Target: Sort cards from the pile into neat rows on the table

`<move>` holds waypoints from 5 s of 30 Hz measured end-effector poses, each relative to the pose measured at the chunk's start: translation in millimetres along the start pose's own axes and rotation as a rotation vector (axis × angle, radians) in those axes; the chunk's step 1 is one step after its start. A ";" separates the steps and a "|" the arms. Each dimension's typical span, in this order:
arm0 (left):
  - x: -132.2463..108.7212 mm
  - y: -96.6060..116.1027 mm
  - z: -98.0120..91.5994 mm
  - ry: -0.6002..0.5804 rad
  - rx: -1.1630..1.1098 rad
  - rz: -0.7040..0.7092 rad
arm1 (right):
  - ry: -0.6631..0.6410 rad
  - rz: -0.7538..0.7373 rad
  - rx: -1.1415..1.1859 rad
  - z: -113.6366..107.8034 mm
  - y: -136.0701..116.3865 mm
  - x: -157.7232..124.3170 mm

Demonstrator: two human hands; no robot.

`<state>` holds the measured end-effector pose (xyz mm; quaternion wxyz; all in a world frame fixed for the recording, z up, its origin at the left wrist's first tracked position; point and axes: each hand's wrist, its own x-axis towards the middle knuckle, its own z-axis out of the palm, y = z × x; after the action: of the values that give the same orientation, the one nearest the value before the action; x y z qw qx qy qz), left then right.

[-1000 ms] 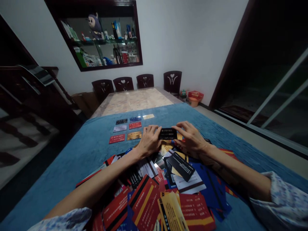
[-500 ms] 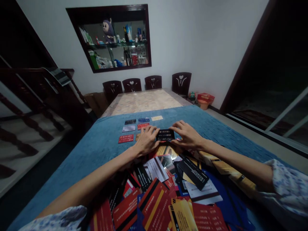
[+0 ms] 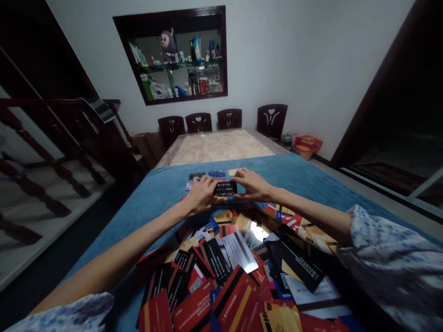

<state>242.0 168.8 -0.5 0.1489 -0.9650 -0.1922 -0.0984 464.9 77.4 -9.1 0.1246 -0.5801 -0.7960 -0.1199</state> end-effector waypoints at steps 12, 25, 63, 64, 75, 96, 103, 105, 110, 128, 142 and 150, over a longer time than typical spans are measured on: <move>-1.5 -49.6 10.1 -0.050 -0.014 -0.137 | -0.063 0.020 0.059 16.3 -3.0 68.1; 16.8 -98.8 13.8 -0.167 -0.027 -0.306 | -0.129 0.033 0.062 32.5 3.9 142.1; 62.5 -157.8 82.6 -0.459 -0.104 -0.401 | -0.336 0.239 0.023 88.3 9.4 186.8; 63.5 -157.9 82.2 -0.465 -0.103 -0.403 | -0.336 0.238 0.024 88.1 9.2 186.8; 72.4 -157.4 81.4 -0.485 -0.111 -0.462 | -0.320 0.226 0.000 81.3 6.8 182.5; 77.4 -154.6 66.5 -0.239 -0.097 -0.468 | -0.199 0.193 -0.033 11.3 48.1 106.6; 81.7 -119.9 53.0 -0.067 -0.109 -0.358 | -0.135 0.207 -0.052 -6.4 50.1 74.0; 82.3 -104.5 50.0 -0.008 -0.135 -0.317 | -0.123 0.203 -0.057 -10.0 50.7 64.2; 85.0 -61.3 42.8 0.095 -0.211 -0.197 | -0.095 0.212 -0.080 -16.8 52.4 36.1; 78.8 75.2 23.3 0.127 -0.369 0.135 | -0.044 0.286 -0.074 -34.0 46.5 -89.6; 81.5 130.5 19.4 0.079 -0.387 0.341 | 0.005 0.352 -0.100 -17.0 43.8 -161.8; 92.4 149.1 14.8 -0.040 -0.354 0.271 | -0.016 0.434 -0.024 -7.8 42.5 -164.3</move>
<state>387.4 73.6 -28.7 -0.0147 -0.9948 -0.0437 -0.0904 554.5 -59.3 -55.2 0.1344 -0.7404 -0.6517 -0.0951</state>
